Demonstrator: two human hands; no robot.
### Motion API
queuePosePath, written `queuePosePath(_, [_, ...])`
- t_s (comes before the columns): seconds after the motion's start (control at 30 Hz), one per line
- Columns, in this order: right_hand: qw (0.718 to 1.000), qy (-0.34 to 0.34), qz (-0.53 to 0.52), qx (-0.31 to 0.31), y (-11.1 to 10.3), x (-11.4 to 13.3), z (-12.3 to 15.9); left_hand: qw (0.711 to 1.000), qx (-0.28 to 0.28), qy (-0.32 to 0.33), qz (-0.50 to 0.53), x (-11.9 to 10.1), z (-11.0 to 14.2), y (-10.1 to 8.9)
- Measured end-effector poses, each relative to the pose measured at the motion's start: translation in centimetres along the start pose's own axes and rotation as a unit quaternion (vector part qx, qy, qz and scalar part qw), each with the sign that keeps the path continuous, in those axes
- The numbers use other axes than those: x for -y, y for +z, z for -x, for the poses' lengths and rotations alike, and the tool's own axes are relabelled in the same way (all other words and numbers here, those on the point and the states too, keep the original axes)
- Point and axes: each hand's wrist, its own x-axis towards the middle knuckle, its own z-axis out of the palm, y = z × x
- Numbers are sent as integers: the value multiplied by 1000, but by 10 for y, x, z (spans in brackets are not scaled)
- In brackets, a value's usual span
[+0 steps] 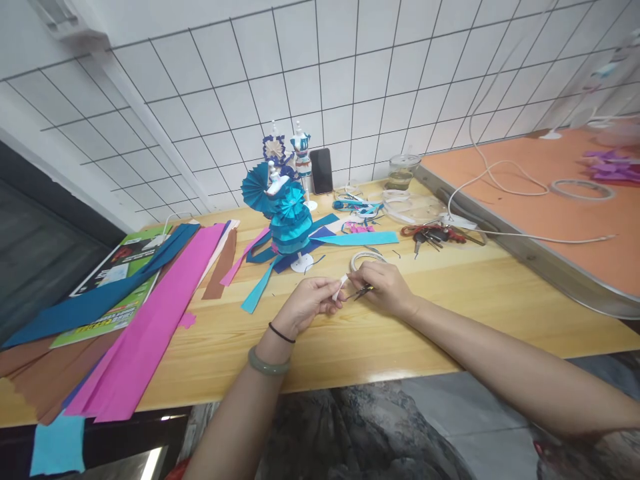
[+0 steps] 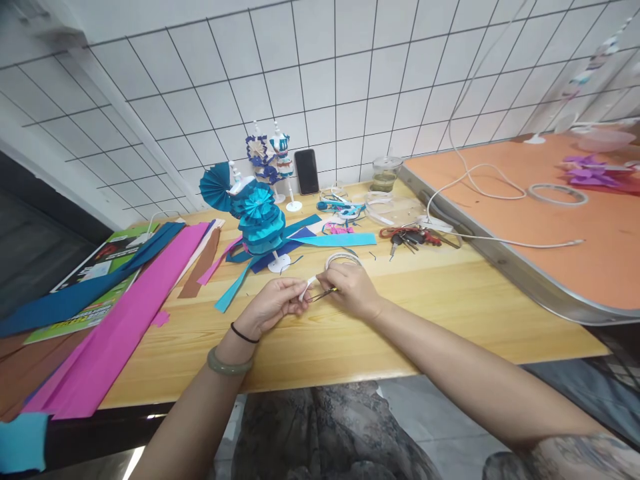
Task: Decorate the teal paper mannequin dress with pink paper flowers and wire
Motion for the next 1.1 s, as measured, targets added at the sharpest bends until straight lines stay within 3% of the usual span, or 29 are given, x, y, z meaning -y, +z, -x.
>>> queuePosePath(0.13, [994,48,-93,-15,1,4,-2,1000,-1,1,-13,3,-2,-2])
queuePosePath(0.27, [962,162,-207,-75,-1,6,-4,999,-28,18,-12,4,-5,-4])
queuePosePath(0.33, [956,176,-218,-86,-2,7,-3,999,-38,24,-18,4,-6,-4])
queuePosePath(0.53, [985,4,-154,-83,-1,10,-1,996,-27,66,-50,6,-7,-1])
queuePosePath(0.7, [994,-60,-60,-66,-1,8,0,993,-36,75,-84,6,-8,4])
queuePosePath(0.93, [995,-89,34,-36,-5,11,0,989,-34,88,-116,9,-10,7])
queuePosePath(1.1, [997,-65,-18,-34,-3,11,-1,987,-38,93,-122,8,-8,6])
